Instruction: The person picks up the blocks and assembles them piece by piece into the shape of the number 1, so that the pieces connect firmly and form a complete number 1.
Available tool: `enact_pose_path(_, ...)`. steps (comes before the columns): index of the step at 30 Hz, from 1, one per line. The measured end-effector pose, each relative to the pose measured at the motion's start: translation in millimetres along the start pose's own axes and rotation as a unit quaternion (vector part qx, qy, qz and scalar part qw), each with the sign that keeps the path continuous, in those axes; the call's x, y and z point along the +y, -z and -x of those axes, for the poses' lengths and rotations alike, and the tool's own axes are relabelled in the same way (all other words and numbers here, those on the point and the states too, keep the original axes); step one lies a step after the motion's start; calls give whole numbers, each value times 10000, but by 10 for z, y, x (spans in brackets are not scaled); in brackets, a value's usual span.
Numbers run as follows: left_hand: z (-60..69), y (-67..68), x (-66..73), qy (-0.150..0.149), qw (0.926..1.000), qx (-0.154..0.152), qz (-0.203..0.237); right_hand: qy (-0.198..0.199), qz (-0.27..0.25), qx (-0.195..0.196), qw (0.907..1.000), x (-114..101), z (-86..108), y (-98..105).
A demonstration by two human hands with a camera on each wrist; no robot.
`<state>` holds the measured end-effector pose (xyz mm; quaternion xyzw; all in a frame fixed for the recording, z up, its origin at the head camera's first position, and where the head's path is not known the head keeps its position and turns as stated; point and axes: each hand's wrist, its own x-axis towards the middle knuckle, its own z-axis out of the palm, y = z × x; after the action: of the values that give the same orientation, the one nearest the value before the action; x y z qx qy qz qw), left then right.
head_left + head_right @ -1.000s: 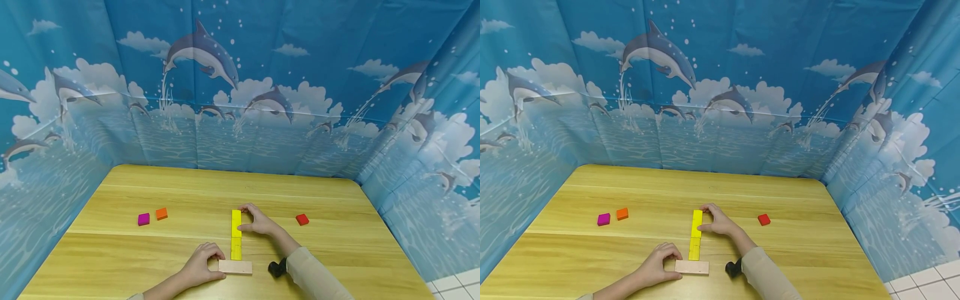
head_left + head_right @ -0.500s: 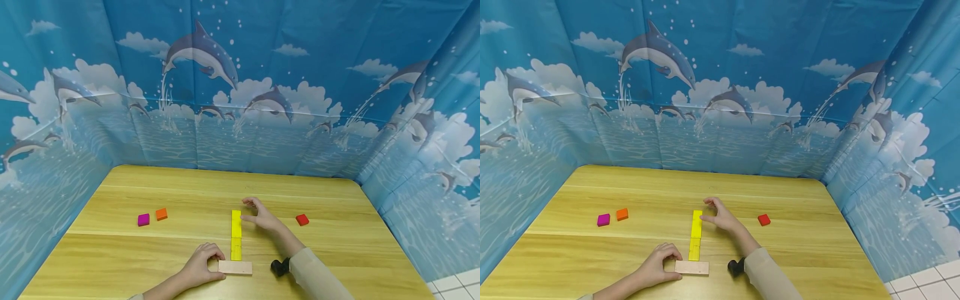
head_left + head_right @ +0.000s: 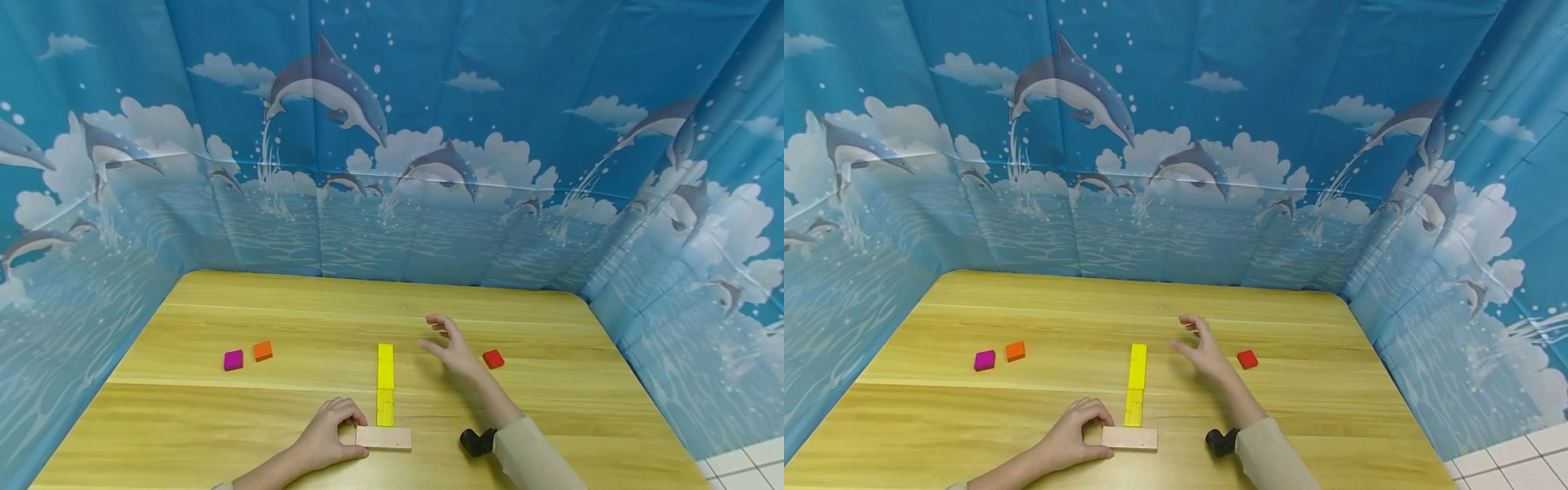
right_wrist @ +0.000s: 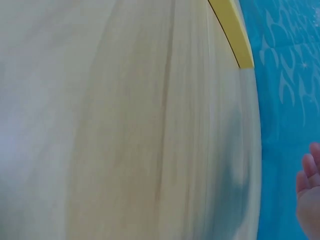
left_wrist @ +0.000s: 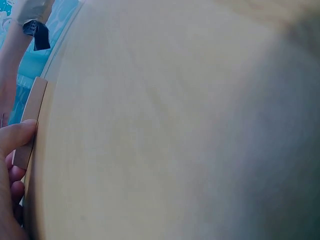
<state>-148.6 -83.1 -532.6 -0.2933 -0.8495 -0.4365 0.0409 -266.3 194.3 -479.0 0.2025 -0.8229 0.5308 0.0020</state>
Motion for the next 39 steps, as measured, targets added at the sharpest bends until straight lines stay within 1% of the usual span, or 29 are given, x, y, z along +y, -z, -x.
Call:
enact_pose_path(4, 0, 0, -2, -35, 10000, 26, -19, -136, -107, 297, 9994, 29, 72, 105)
enact_pose_path(7, 0, -3, -4, -67, 10000, 43, -44, -223, -95, 494, 9985, 27, 139, 185)
enact_pose_path(15, 4, -8, -11, -40, 10000, 18, -40, -190, -19, 932, 9955, 49, 302, 371)
enact_pose_path(18, 6, -7, -13, -48, 10000, 28, -48, -333, -29, 1013, 9943, 76, 345, 444)
enact_pose_path(23, 6, -6, -15, -61, 10000, 30, -57, -711, 106, 1045, 9919, 119, 421, 569)
enact_pose_path(26, 6, -7, -15, -85, 9999, 34, -75, -717, 121, 1104, 9912, 165, 464, 633)
enact_pose_path(30, 4, -8, -18, -157, 9998, 74, -84, -617, 284, 1234, 9900, 224, 510, 705)
enact_pose_path(32, 3, -7, -22, -176, 9998, 76, -61, -630, 373, 1290, 9889, 249, 528, 737)
enact_pose_path(39, 3, -9, -22, -104, 9999, 44, -59, -633, 529, 1345, 9875, 361, 583, 874)
